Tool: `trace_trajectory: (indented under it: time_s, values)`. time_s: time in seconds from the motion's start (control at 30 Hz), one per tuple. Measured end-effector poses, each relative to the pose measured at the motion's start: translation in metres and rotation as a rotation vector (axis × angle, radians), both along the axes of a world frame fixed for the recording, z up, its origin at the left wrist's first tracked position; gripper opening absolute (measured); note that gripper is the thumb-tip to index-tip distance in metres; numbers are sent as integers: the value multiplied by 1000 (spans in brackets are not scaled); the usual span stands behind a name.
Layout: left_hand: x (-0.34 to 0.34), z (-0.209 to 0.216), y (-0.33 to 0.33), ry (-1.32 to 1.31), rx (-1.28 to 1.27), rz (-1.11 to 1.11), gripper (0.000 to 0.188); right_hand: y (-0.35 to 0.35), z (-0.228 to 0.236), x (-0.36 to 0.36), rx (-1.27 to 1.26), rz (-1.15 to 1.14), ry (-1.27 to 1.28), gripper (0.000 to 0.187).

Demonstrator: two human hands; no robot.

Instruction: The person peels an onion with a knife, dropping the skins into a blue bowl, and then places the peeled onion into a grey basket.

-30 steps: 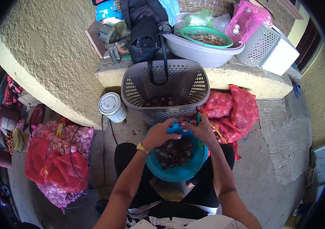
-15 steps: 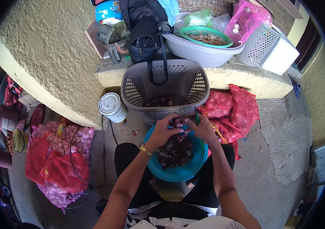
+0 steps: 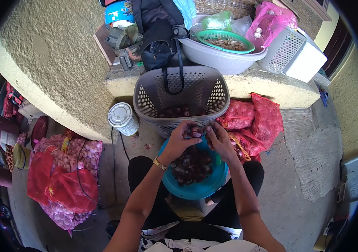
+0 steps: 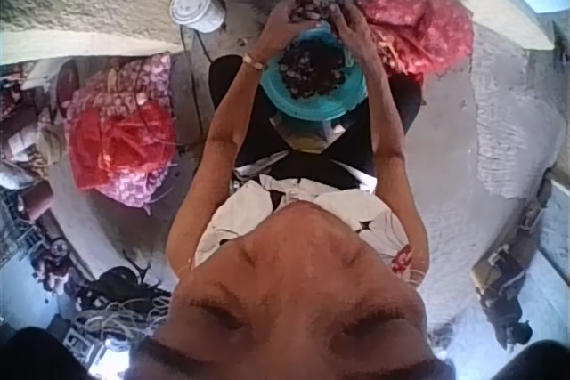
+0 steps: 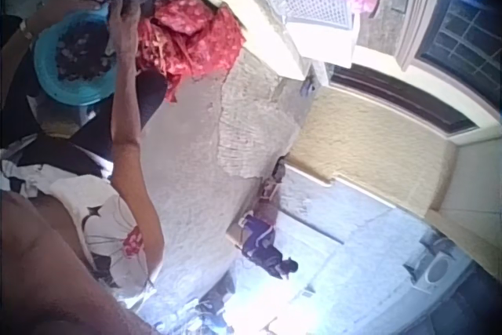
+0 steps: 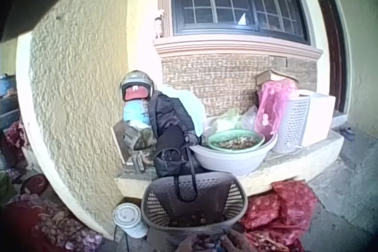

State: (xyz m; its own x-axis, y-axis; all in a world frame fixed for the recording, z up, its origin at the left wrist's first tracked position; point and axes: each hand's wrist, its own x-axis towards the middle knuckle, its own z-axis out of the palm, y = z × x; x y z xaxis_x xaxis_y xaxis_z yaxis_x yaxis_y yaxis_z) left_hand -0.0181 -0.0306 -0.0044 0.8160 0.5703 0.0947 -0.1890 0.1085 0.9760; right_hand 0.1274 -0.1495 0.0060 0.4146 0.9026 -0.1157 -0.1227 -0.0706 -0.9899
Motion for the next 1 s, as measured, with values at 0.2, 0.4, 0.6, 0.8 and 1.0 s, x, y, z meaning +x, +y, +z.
trace_trajectory:
  time_s: [0.2, 0.4, 0.6, 0.8, 1.0]
  values:
    - [-5, 8, 6, -17, 41, 9, 46, 6, 4, -11, 241, -247, -628, 26]
    - [-13, 10, 16, 14, 165, 30, 48, -9, 31, -40, -61, -146, -89, 31]
    - [-10, 16, 17, 42, 251, 64, 47, 23, -30, 4, 281, -509, -884, 32]
    - [-3, 6, 14, 84, 284, 64, 47, 70, -63, 70, -222, -327, -956, 21]
    - [1, 8, 10, 87, 307, 48, 46, 93, -117, 70, 29, -386, -1304, 30]
